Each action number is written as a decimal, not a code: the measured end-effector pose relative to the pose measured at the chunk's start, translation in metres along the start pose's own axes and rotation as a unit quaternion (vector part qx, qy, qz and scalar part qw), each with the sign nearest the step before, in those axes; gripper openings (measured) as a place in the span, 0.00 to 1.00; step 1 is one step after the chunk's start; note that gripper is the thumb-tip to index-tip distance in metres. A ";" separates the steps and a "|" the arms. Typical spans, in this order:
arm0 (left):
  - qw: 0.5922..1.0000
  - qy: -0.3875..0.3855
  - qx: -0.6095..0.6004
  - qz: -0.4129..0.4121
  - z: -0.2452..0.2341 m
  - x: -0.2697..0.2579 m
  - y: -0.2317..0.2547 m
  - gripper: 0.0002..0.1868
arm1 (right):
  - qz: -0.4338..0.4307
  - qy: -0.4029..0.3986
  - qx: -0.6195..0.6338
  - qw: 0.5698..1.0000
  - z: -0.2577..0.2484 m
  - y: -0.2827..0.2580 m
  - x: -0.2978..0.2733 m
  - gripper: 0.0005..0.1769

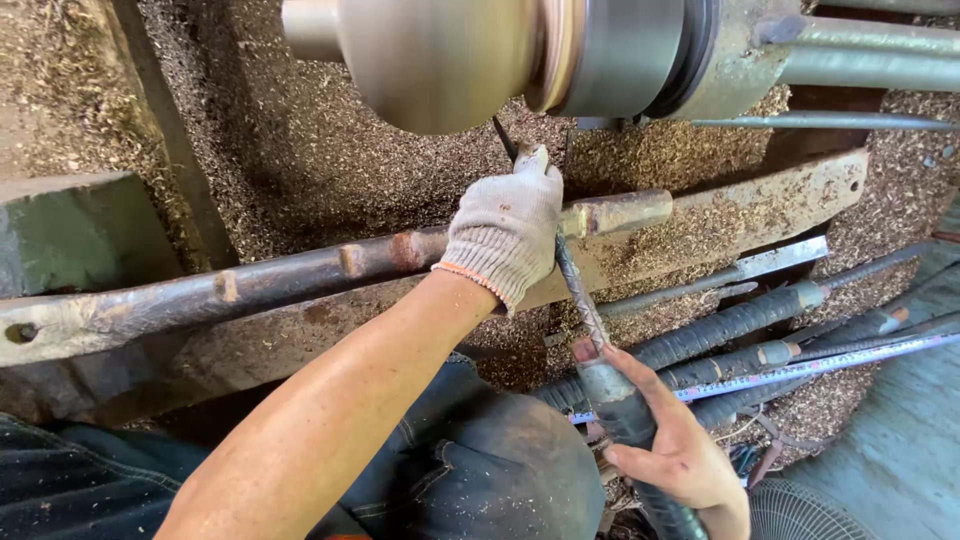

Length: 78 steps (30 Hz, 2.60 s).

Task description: The person shapes a spinning wooden bowl-like workpiece on a lathe, holding a long cutting chisel against the rotating wood with one gloved hand while steadying the tool with the other. They occasionally reposition the tool and touch the workpiece before resuming cutting.

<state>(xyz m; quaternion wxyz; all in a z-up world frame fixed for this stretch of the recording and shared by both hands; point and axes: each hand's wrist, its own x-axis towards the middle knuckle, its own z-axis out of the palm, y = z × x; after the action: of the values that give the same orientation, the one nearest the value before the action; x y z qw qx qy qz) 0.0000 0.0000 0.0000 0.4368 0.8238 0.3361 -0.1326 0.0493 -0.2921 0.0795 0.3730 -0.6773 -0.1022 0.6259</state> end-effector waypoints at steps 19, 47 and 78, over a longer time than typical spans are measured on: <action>0.998 -0.031 0.053 -0.007 0.002 0.002 0.001 0.15 | -0.039 -0.099 -0.157 0.982 -0.035 -0.047 0.012 0.54; 0.998 0.035 0.022 0.051 0.019 0.011 -0.010 0.14 | -0.004 0.020 0.028 0.999 0.005 0.028 -0.003 0.52; 0.998 0.057 0.019 0.031 0.019 0.005 -0.009 0.15 | 0.023 -0.063 -0.063 0.996 -0.051 -0.008 0.000 0.57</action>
<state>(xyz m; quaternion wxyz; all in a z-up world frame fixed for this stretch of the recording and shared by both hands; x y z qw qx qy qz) -0.0010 -0.0097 -0.0199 0.4054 0.8480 0.3324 -0.0783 0.0989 -0.3057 0.0812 0.3077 -0.6609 -0.1496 0.6680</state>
